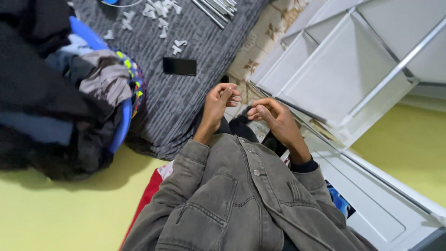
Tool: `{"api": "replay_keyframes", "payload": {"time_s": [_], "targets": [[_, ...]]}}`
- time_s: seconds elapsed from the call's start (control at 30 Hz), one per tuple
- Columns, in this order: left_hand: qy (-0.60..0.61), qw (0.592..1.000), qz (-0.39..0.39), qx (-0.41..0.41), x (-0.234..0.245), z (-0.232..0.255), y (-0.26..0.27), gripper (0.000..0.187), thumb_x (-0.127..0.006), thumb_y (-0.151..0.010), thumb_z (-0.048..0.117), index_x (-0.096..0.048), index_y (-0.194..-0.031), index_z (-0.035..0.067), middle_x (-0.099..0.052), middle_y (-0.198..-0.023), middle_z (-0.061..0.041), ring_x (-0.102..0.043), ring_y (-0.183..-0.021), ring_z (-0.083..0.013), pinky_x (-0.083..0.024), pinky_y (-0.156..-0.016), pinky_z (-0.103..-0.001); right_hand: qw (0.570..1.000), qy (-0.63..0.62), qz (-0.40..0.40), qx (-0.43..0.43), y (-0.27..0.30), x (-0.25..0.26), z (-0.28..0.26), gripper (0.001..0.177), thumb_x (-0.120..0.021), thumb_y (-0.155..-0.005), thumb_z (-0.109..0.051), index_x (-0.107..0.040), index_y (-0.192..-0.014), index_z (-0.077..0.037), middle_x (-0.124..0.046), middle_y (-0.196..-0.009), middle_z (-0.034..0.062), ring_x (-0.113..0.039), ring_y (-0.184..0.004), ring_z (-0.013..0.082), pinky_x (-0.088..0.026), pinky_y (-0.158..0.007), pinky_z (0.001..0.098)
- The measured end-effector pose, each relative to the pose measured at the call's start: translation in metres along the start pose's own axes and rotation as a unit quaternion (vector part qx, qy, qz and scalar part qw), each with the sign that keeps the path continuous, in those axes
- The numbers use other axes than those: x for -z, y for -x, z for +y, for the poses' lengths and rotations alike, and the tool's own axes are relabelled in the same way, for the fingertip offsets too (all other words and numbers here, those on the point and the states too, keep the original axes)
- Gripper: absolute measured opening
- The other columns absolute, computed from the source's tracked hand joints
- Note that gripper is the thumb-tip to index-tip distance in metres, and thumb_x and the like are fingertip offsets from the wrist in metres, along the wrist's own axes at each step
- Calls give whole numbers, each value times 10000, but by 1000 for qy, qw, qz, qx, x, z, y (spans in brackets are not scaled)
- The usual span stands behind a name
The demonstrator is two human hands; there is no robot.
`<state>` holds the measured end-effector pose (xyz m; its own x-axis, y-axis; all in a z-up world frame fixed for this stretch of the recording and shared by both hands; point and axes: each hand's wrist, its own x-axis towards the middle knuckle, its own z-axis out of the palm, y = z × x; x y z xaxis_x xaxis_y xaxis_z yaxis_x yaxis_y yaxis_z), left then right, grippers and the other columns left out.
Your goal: The person assembles a modular fabric shelf rack by sliding metal poles through fabric panels and attaching plastic corner connectors to the frame by hand.
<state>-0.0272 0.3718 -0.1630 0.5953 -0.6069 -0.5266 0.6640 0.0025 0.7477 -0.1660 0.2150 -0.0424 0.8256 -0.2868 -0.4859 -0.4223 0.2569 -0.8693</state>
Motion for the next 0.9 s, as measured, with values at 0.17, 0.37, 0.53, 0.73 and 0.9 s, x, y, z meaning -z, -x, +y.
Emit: {"api": "replay_keyframes", "payload": {"time_s": [0.17,0.37,0.53,0.73,0.9], "targets": [[55,995,85,-8,16,-72,-105,342,-692,-979,240,-615,-1207,-3,-719,-1051,-88,-705,-851,-145,-572,-691,-277,995,-40,84,-37,-49,-14,-2,328,-572,-1061,-257,-615,-1233,19,-731,-1183,150,-719,-1100,214,-565,-935,330],[101,968,228,5,43,-127,-278,434,-801,-853,195,-571,-1176,19,-684,-949,-105,-660,-736,-173,-539,-579,-303,985,-43,154,-64,-113,-32,-10,309,-572,-1058,-232,-611,-1219,29,-723,-1199,160,-717,-1127,225,-579,-951,356],[-211,905,364,67,75,-114,-368,477,-871,-780,377,-685,-1075,51,-758,-918,-50,-667,-762,-141,-514,-692,-312,974,-41,189,-122,-139,-37,-8,311,-569,-1052,-236,-627,-1208,27,-740,-1153,154,-728,-1094,226,-585,-954,356],[-317,913,179,184,125,-92,-404,485,-854,-875,455,-751,-831,-16,-690,-769,-87,-521,-718,-171,-430,-673,-376,957,-68,216,-182,-153,-41,0,312,-582,-1041,-243,-637,-1207,15,-741,-1140,141,-710,-1086,203,-566,-958,343],[-69,966,231,89,116,-105,-398,348,-894,-681,293,-801,-861,11,-778,-808,-33,-676,-729,-154,-544,-688,-322,965,-61,198,-162,-163,-45,5,305,-577,-1055,-232,-627,-1226,15,-735,-1149,136,-698,-1097,189,-556,-962,337]]}}
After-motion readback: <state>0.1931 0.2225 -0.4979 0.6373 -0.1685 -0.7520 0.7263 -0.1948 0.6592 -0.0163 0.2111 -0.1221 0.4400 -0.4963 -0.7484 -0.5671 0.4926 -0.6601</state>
